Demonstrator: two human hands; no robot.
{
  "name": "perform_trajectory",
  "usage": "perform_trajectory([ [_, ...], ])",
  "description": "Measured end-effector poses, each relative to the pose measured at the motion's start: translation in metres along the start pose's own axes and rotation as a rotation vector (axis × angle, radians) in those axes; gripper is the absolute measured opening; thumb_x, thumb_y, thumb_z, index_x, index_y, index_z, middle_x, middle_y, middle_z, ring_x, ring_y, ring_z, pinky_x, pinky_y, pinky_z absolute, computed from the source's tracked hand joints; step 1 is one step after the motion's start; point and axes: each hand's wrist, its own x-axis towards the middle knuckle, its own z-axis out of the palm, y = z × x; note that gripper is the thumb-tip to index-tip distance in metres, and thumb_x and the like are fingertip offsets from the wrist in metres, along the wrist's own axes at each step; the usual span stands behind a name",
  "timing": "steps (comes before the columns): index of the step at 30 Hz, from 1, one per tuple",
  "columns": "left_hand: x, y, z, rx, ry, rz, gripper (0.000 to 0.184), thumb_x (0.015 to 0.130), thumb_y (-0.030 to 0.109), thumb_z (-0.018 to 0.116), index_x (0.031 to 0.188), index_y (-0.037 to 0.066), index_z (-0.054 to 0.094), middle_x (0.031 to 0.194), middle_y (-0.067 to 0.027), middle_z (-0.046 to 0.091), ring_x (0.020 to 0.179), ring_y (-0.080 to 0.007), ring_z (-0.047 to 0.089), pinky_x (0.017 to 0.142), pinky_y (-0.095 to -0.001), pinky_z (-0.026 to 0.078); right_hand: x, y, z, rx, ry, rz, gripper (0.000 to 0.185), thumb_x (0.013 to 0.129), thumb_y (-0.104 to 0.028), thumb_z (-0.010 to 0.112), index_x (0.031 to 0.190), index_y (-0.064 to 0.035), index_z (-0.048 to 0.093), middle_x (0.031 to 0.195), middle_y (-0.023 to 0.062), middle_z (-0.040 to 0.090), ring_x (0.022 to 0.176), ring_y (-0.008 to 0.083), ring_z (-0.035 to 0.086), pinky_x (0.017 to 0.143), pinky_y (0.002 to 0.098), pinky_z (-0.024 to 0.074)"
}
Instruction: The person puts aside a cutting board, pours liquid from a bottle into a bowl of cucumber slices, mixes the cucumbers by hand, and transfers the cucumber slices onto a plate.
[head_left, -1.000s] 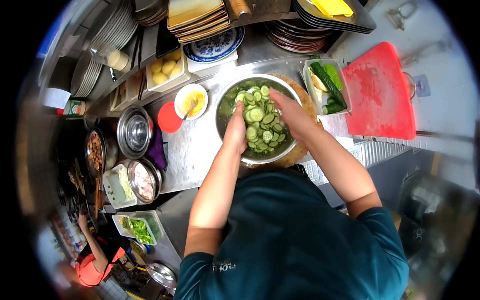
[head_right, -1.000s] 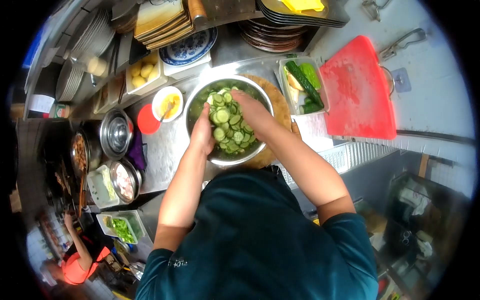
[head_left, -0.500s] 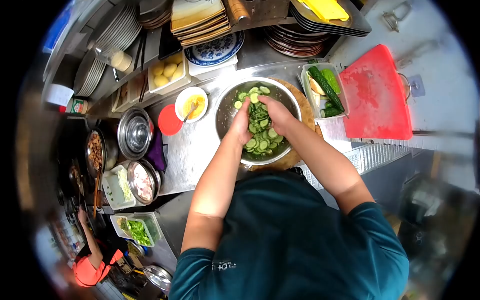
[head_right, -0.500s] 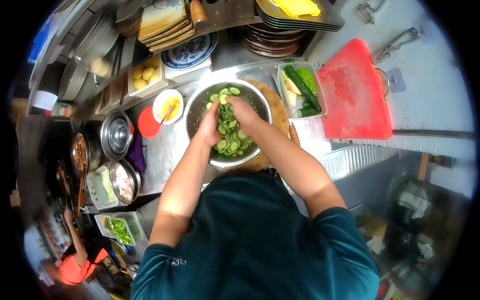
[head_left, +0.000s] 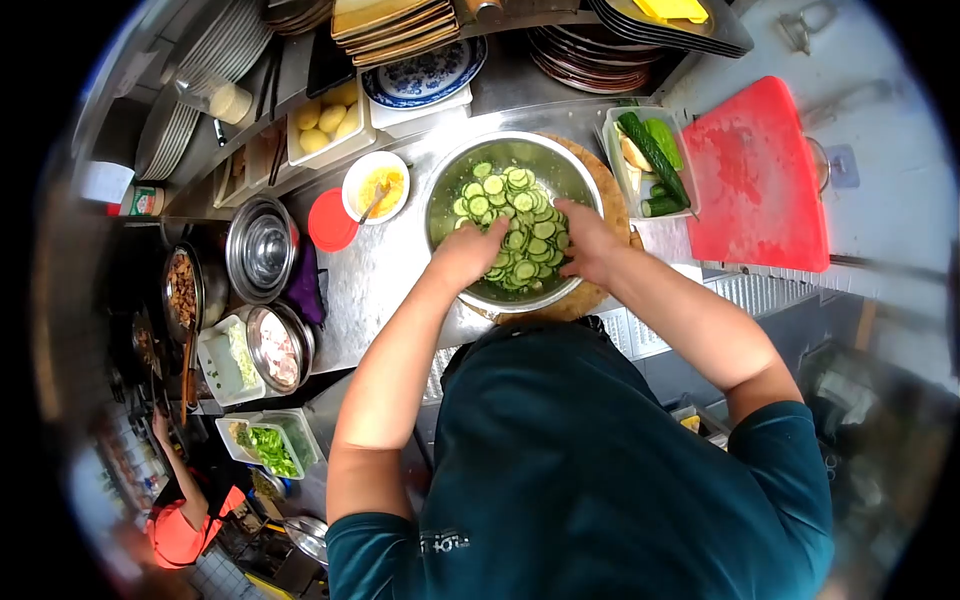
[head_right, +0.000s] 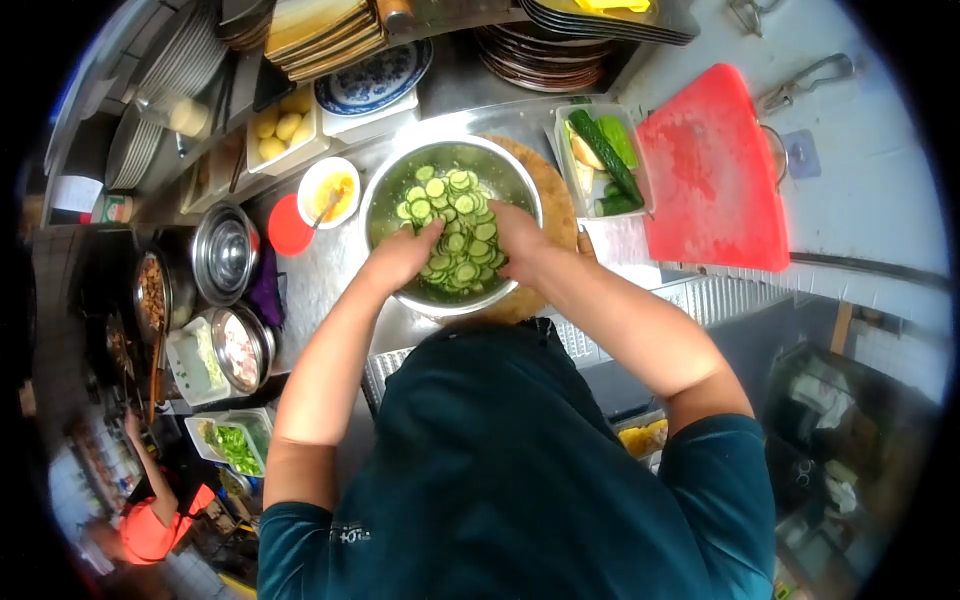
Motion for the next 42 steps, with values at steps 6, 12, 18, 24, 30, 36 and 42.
perform_trajectory([
  [6, 0.031, -0.017, 0.036, -0.851, -0.166, -0.032, 0.075, 0.103, 0.06, 0.047, 0.159, 0.013, 0.03, 0.143, -0.0157, 0.056, 0.119, -0.0277, 0.06, 0.091, -0.047, 0.054, 0.02, 0.029, 0.021, 0.29, -0.048, 0.047, 0.051, 0.109, -0.043, 0.032, 0.138, -0.0105, 0.059, 0.136, 0.0116, 0.065, 0.123, 0.0299, 0.064, 0.103, 0.0496, 0.0525],
  [12, 0.009, -0.013, 0.013, -1.249, -0.275, 0.096, 0.067, 0.106, 0.052, 0.047, 0.153, 0.005, 0.04, 0.14, -0.027, 0.054, 0.114, -0.0343, 0.064, 0.095, -0.0458, 0.055, 0.035, 0.018, 0.002, 0.412, -0.236, -0.084, 0.056, 0.105, -0.047, 0.044, 0.145, -0.0077, 0.053, 0.144, 0.0137, 0.058, 0.13, 0.0328, 0.057, 0.11, 0.0538, 0.0454],
  [18, 0.043, -0.034, 0.001, -0.47, 0.468, 0.372, 0.078, 0.105, 0.052, 0.051, 0.159, -0.001, 0.034, 0.144, -0.0276, 0.056, 0.127, -0.0361, 0.059, 0.105, -0.0461, 0.048, 0.054, -0.001, -0.017, 0.113, -0.002, -0.274, 0.065, 0.103, -0.049, 0.052, 0.147, -0.0018, 0.047, 0.144, 0.0197, 0.053, 0.13, 0.0308, 0.051, 0.106, 0.0545, 0.0472],
  [24, 0.038, 0.001, 0.022, -1.108, -0.026, 0.079, 0.062, 0.107, 0.052, 0.045, 0.155, 0.013, 0.04, 0.148, -0.015, 0.055, 0.124, -0.0304, 0.062, 0.098, -0.0531, 0.053, 0.088, 0.014, 0.011, 0.221, -0.108, -0.166, 0.049, 0.104, -0.047, 0.052, 0.136, -0.0107, 0.061, 0.126, 0.007, 0.069, 0.115, 0.0228, 0.065, 0.1, 0.0422, 0.0508],
  [30, 0.033, -0.003, 0.02, -1.448, -0.359, 0.076, 0.054, 0.108, 0.046, 0.047, 0.14, 0.004, 0.057, 0.134, -0.0145, 0.066, 0.122, -0.0287, 0.065, 0.103, -0.0467, 0.054, 0.078, 0.009, -0.005, -0.041, -0.173, -0.23, 0.041, 0.104, -0.024, 0.058, 0.139, -0.0031, 0.058, 0.131, 0.0121, 0.067, 0.118, 0.0214, 0.065, 0.099, 0.0354, 0.0541],
  [36, 0.03, 0.001, 0.023, -1.452, -0.151, 0.071, 0.035, 0.106, 0.024, 0.057, 0.134, 0.003, 0.059, 0.123, -0.0146, 0.07, 0.107, -0.0256, 0.07, 0.086, -0.0405, 0.06, 0.055, -0.008, -0.014, -0.496, -0.139, -0.501, 0.036, 0.096, -0.012, 0.069, 0.131, -0.003, 0.068, 0.119, 0.013, 0.071, 0.106, 0.0195, 0.065, 0.092, 0.0322, 0.0525],
  [42, 0.027, 0.003, 0.016, -1.048, 0.185, 0.281, 0.032, 0.103, 0.019, 0.066, 0.13, 0.001, 0.062, 0.112, -0.0125, 0.073, 0.095, -0.0206, 0.071, 0.08, -0.0346, 0.058, 0.067, -0.004, -0.017, -0.836, 0.111, -0.883, 0.031, 0.093, -0.014, 0.074, 0.121, -0.0032, 0.071, 0.113, 0.0169, 0.073, 0.101, 0.0255, 0.07, 0.089, 0.0361, 0.0548],
])
